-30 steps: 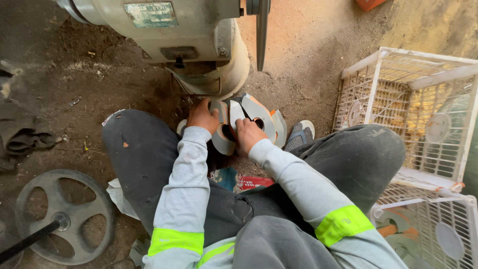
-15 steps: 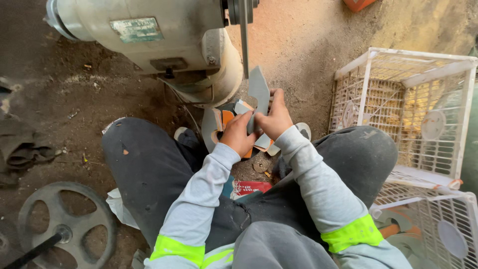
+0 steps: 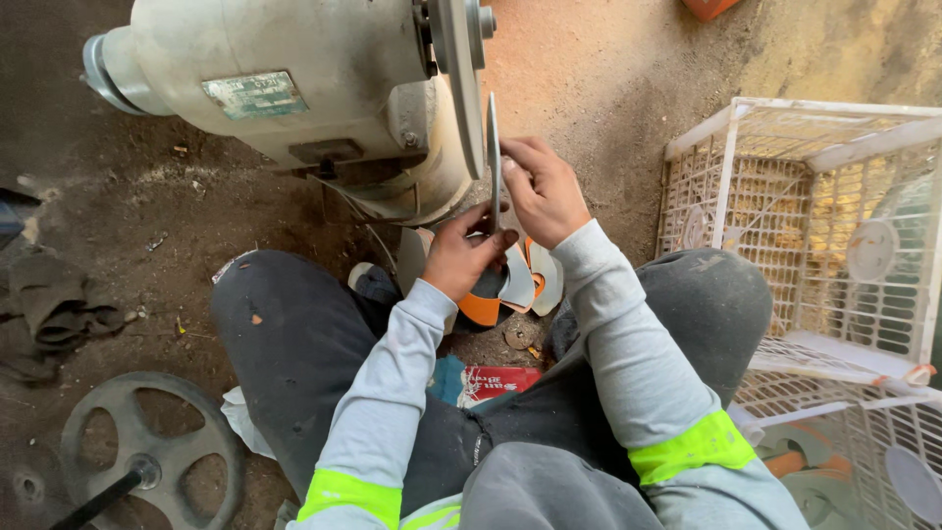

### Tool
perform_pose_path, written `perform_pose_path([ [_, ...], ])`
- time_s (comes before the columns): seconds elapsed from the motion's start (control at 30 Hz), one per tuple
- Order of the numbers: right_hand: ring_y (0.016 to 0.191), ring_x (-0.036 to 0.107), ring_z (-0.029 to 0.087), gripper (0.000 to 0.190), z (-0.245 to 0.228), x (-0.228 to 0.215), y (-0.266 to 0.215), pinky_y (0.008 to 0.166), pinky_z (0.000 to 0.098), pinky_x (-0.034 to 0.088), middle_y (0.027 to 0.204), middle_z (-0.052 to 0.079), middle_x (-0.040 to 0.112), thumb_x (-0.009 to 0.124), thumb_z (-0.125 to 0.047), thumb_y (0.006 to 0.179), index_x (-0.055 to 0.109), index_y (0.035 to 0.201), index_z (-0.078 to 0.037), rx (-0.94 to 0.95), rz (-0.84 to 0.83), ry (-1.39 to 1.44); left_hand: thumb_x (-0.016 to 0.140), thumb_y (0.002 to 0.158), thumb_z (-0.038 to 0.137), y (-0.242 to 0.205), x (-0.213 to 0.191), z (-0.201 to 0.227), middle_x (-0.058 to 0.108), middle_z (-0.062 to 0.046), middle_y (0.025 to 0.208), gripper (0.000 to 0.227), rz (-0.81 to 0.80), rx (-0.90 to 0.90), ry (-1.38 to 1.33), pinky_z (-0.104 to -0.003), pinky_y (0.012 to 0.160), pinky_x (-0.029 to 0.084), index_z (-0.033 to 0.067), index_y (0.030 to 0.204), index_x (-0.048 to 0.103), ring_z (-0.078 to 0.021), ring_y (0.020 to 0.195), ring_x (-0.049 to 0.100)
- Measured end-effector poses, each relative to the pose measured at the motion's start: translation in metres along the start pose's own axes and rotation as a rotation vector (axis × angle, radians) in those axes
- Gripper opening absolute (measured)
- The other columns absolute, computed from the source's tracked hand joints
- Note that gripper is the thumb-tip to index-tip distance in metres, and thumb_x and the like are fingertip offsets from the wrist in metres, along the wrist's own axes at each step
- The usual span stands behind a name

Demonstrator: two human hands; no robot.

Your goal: The person sits on the ground and uses a bench grinder to smooth the edges of several orange and grey shoe sole pieces. They handle each piece one at a time, pressing it against the spinning wheel and rotating it to grind different edges.

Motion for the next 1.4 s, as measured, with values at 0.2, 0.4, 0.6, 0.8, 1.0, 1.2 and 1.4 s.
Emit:
perform_pose_path([
  [0.2, 0.109, 0.061, 0.032, 0.052, 0.007, 0.011, 0.03, 0.1, 0.0394, 0.049, 0.118, 0.017, 0.066, 0.048, 0.006, 0.083, 0.068, 0.131, 0.001, -0.091, 0.044, -0.232, 0.071, 0.099, 0.025, 0.023, -0.003, 0.024, 0.062, -0.002, 0.075, 0.035, -0.064, 0.055, -0.051, -0.027, 0.057, 0.047, -0.0015, 0.121, 0.064, -0.0095, 0.062, 0.055],
  [0.4, 0.111, 0.059, 0.031, 0.056, 0.019, 0.017, 0.033, 0.102, 0.0384, 0.048, 0.117, 0.015, 0.065, 0.047, 0.009, 0.081, 0.067, 0.132, 0.0, -0.006, 0.016, -0.23, 0.071, 0.101, 0.025, 0.02, -0.004, 0.029, 0.062, -0.004, 0.075, 0.028, -0.058, 0.057, -0.026, -0.027, 0.057, 0.045, -0.0019, 0.108, 0.064, -0.0107, 0.062, 0.053],
  [0.6, 0.115, 0.058, 0.032, 0.056, -0.003, 0.015, 0.009, 0.104, 0.0397, 0.048, 0.119, 0.017, 0.066, 0.048, 0.009, 0.078, 0.069, 0.129, 0.002, -0.093, 0.024, -0.236, 0.072, 0.098, 0.023, -0.003, 0.002, 0.017, 0.064, -0.003, 0.08, 0.03, -0.061, 0.047, -0.075, -0.027, 0.061, 0.047, 0.0009, 0.117, 0.064, -0.0102, 0.066, 0.056],
  [0.8, 0.083, 0.075, 0.023, 0.04, 0.04, -0.003, -0.021, 0.081, 0.0325, 0.059, 0.099, 0.011, 0.079, 0.049, 0.003, 0.086, 0.078, 0.113, -0.003, 0.381, -0.439, -0.154, 0.083, 0.081, 0.015, -0.031, -0.002, 0.003, 0.067, -0.005, 0.1, 0.046, 0.093, 0.222, 0.411, -0.03, 0.073, 0.057, 0.0028, 0.12, 0.062, -0.0134, 0.083, 0.068],
  [1.0, 0.084, 0.07, 0.016, 0.038, 0.028, -0.016, -0.016, 0.079, 0.0283, 0.059, 0.096, 0.018, 0.077, 0.048, 0.0, 0.093, 0.072, 0.122, 0.002, 0.247, -0.149, 0.2, 0.085, 0.08, 0.013, -0.02, -0.008, -0.008, 0.064, -0.004, 0.102, 0.053, 0.079, 0.192, 0.416, -0.028, 0.069, 0.056, 0.003, 0.127, 0.063, -0.0126, 0.079, 0.065],
  [1.2, 0.084, 0.072, 0.022, 0.043, 0.0, 0.001, 0.02, 0.076, 0.0334, 0.057, 0.099, 0.015, 0.072, 0.052, 0.005, 0.087, 0.072, 0.124, -0.001, 0.024, 0.013, -0.142, 0.08, 0.088, 0.014, 0.01, -0.008, -0.001, 0.064, -0.003, 0.089, 0.046, -0.088, -0.017, -0.002, -0.027, 0.059, 0.05, 0.003, 0.13, 0.064, -0.0103, 0.068, 0.06],
  [1.4, 0.087, 0.069, 0.024, 0.053, -0.005, 0.004, 0.039, 0.077, 0.0341, 0.055, 0.1, 0.014, 0.07, 0.048, 0.011, 0.078, 0.073, 0.123, -0.001, -0.044, 0.12, -0.119, 0.078, 0.093, 0.016, 0.024, -0.01, 0.021, 0.065, -0.002, 0.085, 0.037, -0.091, 0.051, -0.035, -0.027, 0.059, 0.046, -0.001, 0.124, 0.065, -0.0102, 0.066, 0.054],
])
Point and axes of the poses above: each hand's wrist, its own y-axis towards the middle knuckle, its own x-axis out of the palm, z = x × y, the point moved 9 cm from there along y, towards the middle knuckle
